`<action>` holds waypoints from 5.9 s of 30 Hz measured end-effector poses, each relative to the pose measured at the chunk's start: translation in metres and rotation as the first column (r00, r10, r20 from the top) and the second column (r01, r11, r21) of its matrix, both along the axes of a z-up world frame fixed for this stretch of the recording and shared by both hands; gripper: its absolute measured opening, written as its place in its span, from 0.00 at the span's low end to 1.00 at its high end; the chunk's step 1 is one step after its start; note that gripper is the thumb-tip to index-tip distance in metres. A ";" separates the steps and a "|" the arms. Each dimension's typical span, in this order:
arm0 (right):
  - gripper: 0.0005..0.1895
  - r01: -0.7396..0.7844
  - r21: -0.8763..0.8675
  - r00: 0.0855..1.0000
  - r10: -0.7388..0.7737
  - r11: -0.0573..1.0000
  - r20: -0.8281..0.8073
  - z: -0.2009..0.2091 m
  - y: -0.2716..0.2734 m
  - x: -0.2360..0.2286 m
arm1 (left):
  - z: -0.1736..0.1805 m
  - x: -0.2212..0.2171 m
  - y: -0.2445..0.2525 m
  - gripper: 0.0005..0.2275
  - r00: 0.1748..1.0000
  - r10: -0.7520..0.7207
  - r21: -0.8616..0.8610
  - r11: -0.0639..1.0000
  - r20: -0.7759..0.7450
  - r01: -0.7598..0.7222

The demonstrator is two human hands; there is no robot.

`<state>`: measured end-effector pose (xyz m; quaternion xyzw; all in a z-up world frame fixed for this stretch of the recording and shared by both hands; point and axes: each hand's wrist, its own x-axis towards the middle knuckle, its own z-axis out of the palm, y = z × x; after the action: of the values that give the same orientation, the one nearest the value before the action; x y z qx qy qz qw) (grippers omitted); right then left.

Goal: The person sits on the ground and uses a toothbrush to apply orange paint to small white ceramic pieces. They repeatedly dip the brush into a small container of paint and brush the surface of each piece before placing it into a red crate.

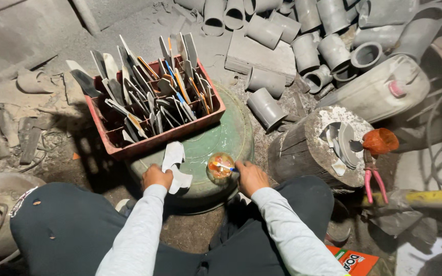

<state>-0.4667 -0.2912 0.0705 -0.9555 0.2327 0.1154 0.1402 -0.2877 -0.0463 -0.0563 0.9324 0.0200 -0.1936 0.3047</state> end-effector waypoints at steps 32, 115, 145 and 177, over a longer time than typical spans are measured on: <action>0.18 0.268 0.081 0.963 -0.267 0.960 -0.025 0.058 0.008 -0.036 | 0.151 -0.010 -0.009 0.12 0.965 -0.065 -0.678 0.724 -0.252 -0.128; 0.12 0.020 0.269 0.651 -0.217 0.963 0.728 0.105 0.042 -0.020 | 0.177 -0.041 -0.034 0.12 0.907 -0.206 -0.912 0.273 -0.367 -0.307; 0.13 0.032 0.265 0.649 -0.221 0.964 0.728 0.102 0.021 -0.011 | 0.170 -0.044 -0.041 0.13 0.920 -0.215 -0.937 0.197 -0.327 -0.288; 0.12 0.148 0.171 0.645 -0.226 0.974 0.730 0.093 0.017 -0.006 | 0.169 -0.040 -0.036 0.14 0.920 -0.192 -0.931 0.203 -0.341 -0.302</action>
<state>-0.4725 -0.2742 0.1634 -0.8818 0.2466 -0.2890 0.2795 -0.3273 -0.0825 0.1132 0.4691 -0.0129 -0.3294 0.8193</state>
